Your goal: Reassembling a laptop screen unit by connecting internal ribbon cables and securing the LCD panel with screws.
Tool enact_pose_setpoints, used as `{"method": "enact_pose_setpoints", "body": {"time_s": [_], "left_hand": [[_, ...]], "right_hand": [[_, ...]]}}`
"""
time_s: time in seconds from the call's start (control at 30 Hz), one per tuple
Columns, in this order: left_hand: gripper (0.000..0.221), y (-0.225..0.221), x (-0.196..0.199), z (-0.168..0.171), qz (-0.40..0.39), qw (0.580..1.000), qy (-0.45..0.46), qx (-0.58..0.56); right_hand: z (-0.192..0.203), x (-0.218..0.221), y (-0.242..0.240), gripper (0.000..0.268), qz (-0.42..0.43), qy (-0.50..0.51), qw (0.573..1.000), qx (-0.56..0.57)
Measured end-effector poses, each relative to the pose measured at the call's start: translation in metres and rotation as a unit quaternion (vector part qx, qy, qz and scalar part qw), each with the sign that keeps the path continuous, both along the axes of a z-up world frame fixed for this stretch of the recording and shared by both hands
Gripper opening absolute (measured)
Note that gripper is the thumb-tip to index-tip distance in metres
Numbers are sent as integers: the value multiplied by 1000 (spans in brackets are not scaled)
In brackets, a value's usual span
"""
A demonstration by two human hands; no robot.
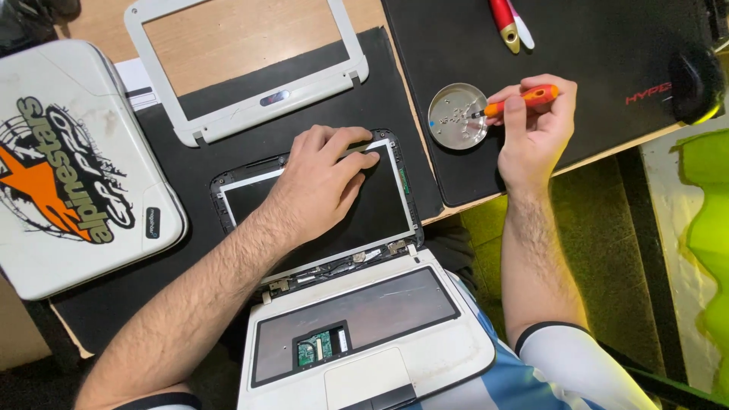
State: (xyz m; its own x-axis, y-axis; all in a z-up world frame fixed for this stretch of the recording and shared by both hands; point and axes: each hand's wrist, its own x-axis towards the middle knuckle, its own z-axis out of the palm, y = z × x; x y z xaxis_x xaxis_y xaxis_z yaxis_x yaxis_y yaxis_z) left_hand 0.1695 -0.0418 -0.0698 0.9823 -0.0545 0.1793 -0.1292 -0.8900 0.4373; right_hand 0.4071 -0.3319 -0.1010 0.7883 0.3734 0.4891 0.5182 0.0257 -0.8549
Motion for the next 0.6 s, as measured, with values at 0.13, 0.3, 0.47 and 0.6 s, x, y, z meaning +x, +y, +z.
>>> {"method": "enact_pose_setpoints", "body": {"time_s": [0.13, 0.3, 0.47, 0.6], "left_hand": [[36, -4, -1, 9, -31, 999, -30, -29], [24, -10, 6, 26, -63, 979, -103, 166], [77, -26, 3, 25, -79, 979, -71, 175], [117, -24, 0, 20, -80, 985, -44, 148]], "right_hand": [[26, -16, 7, 13, -19, 35, 998, -54], [23, -14, 6, 12, -27, 39, 998, -46], [22, -13, 7, 20, -34, 50, 997, -43], [21, -14, 8, 23, -30, 43, 998, -46]]}}
